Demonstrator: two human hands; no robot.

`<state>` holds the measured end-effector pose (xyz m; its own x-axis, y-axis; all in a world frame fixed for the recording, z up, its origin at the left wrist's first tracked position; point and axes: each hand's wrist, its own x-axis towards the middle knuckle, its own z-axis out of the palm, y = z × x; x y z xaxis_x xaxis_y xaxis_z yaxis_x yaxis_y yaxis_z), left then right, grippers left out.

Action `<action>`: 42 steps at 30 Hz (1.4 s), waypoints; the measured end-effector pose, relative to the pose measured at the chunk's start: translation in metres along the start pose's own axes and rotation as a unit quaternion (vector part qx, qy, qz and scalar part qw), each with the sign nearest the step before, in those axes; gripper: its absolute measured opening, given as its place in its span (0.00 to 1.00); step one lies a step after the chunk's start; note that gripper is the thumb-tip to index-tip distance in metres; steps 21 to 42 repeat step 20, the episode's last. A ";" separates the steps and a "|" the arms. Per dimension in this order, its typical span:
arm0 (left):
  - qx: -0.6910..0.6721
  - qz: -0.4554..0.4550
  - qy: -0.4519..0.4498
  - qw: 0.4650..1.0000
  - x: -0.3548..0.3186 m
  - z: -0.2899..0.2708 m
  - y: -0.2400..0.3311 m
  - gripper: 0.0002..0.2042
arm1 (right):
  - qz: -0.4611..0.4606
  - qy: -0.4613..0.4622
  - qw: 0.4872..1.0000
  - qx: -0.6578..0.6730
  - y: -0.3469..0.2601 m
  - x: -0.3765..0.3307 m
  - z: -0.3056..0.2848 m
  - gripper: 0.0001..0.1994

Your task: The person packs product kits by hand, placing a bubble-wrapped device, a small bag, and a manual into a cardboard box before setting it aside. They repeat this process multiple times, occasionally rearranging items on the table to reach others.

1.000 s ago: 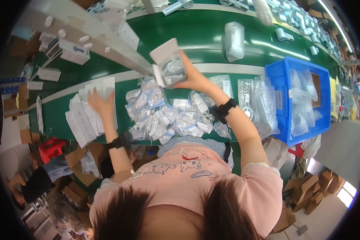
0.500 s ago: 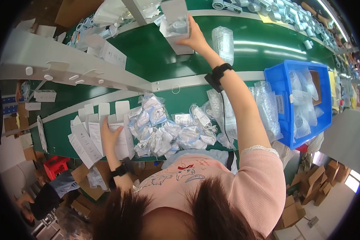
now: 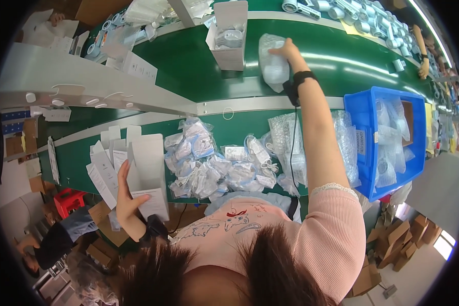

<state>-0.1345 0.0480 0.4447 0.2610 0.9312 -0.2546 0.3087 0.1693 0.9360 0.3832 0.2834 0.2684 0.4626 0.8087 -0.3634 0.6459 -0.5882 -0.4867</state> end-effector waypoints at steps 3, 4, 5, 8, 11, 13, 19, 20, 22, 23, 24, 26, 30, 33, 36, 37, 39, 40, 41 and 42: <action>0.102 0.127 -0.097 0.982 0.023 0.024 0.024 0.40 | -0.055 0.087 0.991 -0.081 -0.009 -0.006 0.016 0.36; 0.142 0.177 -0.125 0.966 0.042 0.037 0.030 0.41 | -0.068 0.095 0.993 -0.017 -0.005 -0.008 0.016 0.35; 0.122 0.183 -0.121 0.968 0.054 0.052 0.035 0.39 | -0.083 0.101 0.990 0.050 -0.003 -0.014 0.014 0.34; 0.037 0.171 -0.050 0.983 0.081 0.093 0.029 0.34 | -0.102 0.007 0.948 0.302 -0.009 -0.050 -0.004 0.30; 0.049 0.134 0.000 0.990 0.098 0.128 0.029 0.32 | -0.055 -0.168 0.765 0.620 -0.022 -0.103 -0.042 0.26; 0.173 0.176 0.008 0.969 0.102 0.148 0.033 0.32 | -0.016 -0.238 0.627 0.741 -0.032 -0.146 -0.065 0.24; 0.177 0.207 0.046 0.961 0.098 0.183 0.042 0.35 | -0.233 0.201 0.645 0.700 -0.098 -0.261 -0.042 0.28; 0.182 0.214 0.068 0.957 0.099 0.184 0.042 0.36 | -0.232 0.201 0.644 0.701 -0.095 -0.265 -0.042 0.28; 0.182 0.214 0.068 0.957 0.099 0.184 0.042 0.36 | -0.232 0.201 0.644 0.701 -0.095 -0.265 -0.042 0.28; 0.182 0.214 0.068 0.957 0.099 0.184 0.042 0.36 | -0.232 0.201 0.644 0.701 -0.095 -0.265 -0.042 0.28; 0.182 0.214 0.068 0.957 0.099 0.184 0.042 0.36 | -0.232 0.201 0.644 0.701 -0.095 -0.265 -0.042 0.28; 0.182 0.214 0.068 0.957 0.099 0.184 0.042 0.36 | -0.232 0.201 0.644 0.701 -0.095 -0.265 -0.042 0.28; 0.182 0.214 0.068 0.957 0.099 0.184 0.042 0.36 | -0.232 0.201 0.644 0.701 -0.095 -0.265 -0.042 0.28; 0.182 0.214 0.068 0.957 0.099 0.184 0.042 0.36 | -0.232 0.201 0.644 0.701 -0.095 -0.265 -0.042 0.28; 0.182 0.214 0.068 0.957 0.099 0.184 0.042 0.36 | -0.232 0.201 0.644 0.701 -0.095 -0.265 -0.042 0.28; 0.182 0.214 0.068 0.957 0.099 0.184 0.042 0.36 | -0.232 0.201 0.644 0.701 -0.095 -0.265 -0.042 0.28; 0.182 0.214 0.068 0.957 0.099 0.184 0.042 0.36 | -0.232 0.201 0.644 0.701 -0.095 -0.265 -0.042 0.28; 0.182 0.214 0.068 0.957 0.099 0.184 0.042 0.36 | -0.232 0.201 0.644 0.701 -0.095 -0.265 -0.042 0.28; 0.182 0.214 0.068 0.957 0.099 0.184 0.042 0.36 | -0.232 0.201 0.644 0.701 -0.095 -0.265 -0.042 0.28; 0.182 0.214 0.068 0.957 0.099 0.184 0.042 0.36 | -0.232 0.201 0.644 0.701 -0.095 -0.265 -0.042 0.28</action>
